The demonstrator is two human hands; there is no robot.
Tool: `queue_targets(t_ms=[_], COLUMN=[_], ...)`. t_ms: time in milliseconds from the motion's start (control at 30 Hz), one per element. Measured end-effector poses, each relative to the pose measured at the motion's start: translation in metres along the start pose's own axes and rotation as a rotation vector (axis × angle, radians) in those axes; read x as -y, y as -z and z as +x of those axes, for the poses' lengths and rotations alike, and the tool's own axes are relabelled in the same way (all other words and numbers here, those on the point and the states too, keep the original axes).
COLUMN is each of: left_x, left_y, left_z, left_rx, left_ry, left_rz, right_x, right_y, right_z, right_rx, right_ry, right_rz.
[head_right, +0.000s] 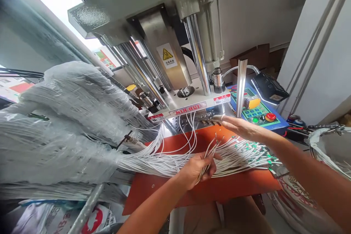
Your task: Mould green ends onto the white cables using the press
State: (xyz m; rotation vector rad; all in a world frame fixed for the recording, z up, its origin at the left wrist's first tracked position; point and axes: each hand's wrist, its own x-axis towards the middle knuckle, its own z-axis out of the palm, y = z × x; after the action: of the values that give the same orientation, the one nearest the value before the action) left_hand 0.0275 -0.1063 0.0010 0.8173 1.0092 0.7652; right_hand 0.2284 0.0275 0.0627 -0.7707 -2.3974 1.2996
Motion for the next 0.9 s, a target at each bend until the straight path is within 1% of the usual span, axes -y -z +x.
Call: queue_targets(t_ms=[67,133,233,267,333,367,400,467,500,533,567,633,700,733,800,833,900], left_x=[-0.002,-0.007,-0.017,-0.02,-0.023,-0.023,-0.021,-0.016,-0.013,-0.01,-0.008,-0.007,-0.008,-0.01,-0.012,-0.012,-0.01], left_y=[0.002,0.001,-0.004,-0.005,-0.008,-0.008,-0.008,-0.003,0.0,0.004,0.008,0.016,0.021,0.022,0.025,0.026,0.028], left_z=[0.003,0.008,0.021,0.025,0.034,0.039,0.044,0.053,0.058,0.061,0.064,0.069,0.071,0.071,0.071,0.071,0.069], left_rx=[-0.009,-0.021,-0.04,-0.049,-0.077,-0.108,-0.15,-0.26,-0.314,-0.352,-0.368,-0.372,-0.386,-0.4,-0.427,-0.428,-0.416], left_ry=[0.015,0.035,0.021,0.005,-0.018,-0.031,-0.048,-0.09,-0.107,-0.113,-0.106,-0.086,-0.078,-0.081,-0.101,-0.115,-0.14], left_rz=[-0.001,-0.008,-0.027,-0.026,-0.005,0.014,0.038,0.091,0.111,0.123,0.129,0.123,0.126,0.134,0.155,0.168,0.203], right_x=[-0.007,-0.011,-0.01,-0.01,-0.013,-0.017,-0.024,-0.044,-0.056,-0.068,-0.08,-0.098,-0.106,-0.106,-0.098,-0.091,-0.074], right_y=[-0.008,-0.024,-0.047,-0.051,-0.053,-0.051,-0.047,-0.036,-0.03,-0.025,-0.02,-0.015,-0.014,-0.014,-0.015,-0.015,-0.017], right_z=[-0.004,-0.007,-0.009,-0.009,-0.005,-0.001,0.003,0.016,0.022,0.028,0.034,0.044,0.051,0.053,0.056,0.057,0.057], right_rx=[0.034,0.056,0.05,0.059,0.075,0.05,-0.009,-0.179,-0.258,-0.305,-0.315,-0.261,-0.199,-0.169,-0.096,-0.048,0.055], right_ry=[-0.022,-0.01,0.004,-0.008,-0.022,-0.013,0.002,0.01,-0.007,-0.04,-0.083,-0.141,-0.153,-0.15,-0.149,-0.162,-0.216], right_rz=[0.148,0.211,0.202,0.194,0.155,0.099,0.02,-0.15,-0.236,-0.322,-0.421,-0.647,-0.837,-0.87,-0.875,-0.857,-0.749])
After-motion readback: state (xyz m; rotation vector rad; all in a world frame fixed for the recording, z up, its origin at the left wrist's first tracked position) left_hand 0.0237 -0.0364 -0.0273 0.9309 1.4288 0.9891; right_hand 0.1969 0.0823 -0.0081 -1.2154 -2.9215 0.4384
